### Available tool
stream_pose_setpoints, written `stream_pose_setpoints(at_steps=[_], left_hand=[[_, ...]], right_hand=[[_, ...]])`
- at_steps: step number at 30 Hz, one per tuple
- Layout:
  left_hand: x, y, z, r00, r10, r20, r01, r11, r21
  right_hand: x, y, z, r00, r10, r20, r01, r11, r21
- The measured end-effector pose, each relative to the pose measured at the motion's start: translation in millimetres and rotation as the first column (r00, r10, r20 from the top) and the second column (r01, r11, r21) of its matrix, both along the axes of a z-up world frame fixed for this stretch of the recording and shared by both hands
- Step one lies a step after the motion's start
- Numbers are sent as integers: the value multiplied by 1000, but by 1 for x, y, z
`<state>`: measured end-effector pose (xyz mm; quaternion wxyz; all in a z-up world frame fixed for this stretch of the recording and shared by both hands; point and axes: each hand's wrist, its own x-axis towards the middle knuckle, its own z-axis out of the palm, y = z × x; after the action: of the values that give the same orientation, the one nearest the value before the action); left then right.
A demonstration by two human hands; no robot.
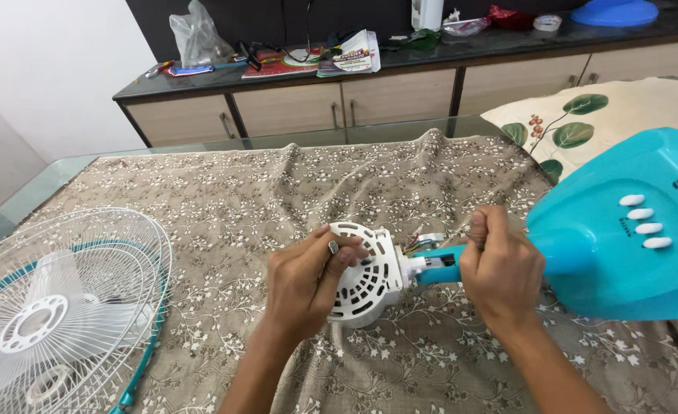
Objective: The person assembles the motor housing of a teal and white electric fan on a table. They place a white plastic cover onto the motor, align it, and use a green-handled screwdriver to tighten a central screw. The fan cage and blades remain disassembled on the table.
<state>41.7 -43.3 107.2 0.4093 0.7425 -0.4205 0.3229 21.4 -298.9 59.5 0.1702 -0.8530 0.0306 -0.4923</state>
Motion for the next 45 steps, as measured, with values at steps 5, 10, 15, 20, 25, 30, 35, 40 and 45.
stream_pose_setpoints(at_steps=[5,10,15,20,25,30,35,40,45], left_hand=[[9,-5,-19,999,-15,34,16,1000,-22],[3,-4,-16,987,75,-142,-62,993,97],[-6,-14,-7,992,123,-40,-115,978,173],[-6,-16,-12,986,166,-28,-159,971,177],[-5,-18,-25,983,175,-47,-166,975,148],[-4,-13,-28,982,156,-110,-144,983,114],[-5,-13,-30,980,128,-154,-122,991,47],[-22,-8,-34,992,94,-83,-94,996,8],[-41,2,-47,977,133,165,-146,987,69]], right_hand=[[1,-2,-5,999,-33,-15,34,999,24],[2,2,-11,997,-61,56,63,997,-34],[3,1,-15,996,-81,41,83,996,-41],[2,2,-13,996,-77,33,79,996,-46],[3,2,-8,991,-104,-85,102,995,-20],[1,5,2,990,-69,-123,72,997,17],[-5,33,19,933,360,-22,-334,884,327],[-18,63,31,812,573,-115,-479,766,429],[-22,73,26,733,666,-138,-554,703,446]])
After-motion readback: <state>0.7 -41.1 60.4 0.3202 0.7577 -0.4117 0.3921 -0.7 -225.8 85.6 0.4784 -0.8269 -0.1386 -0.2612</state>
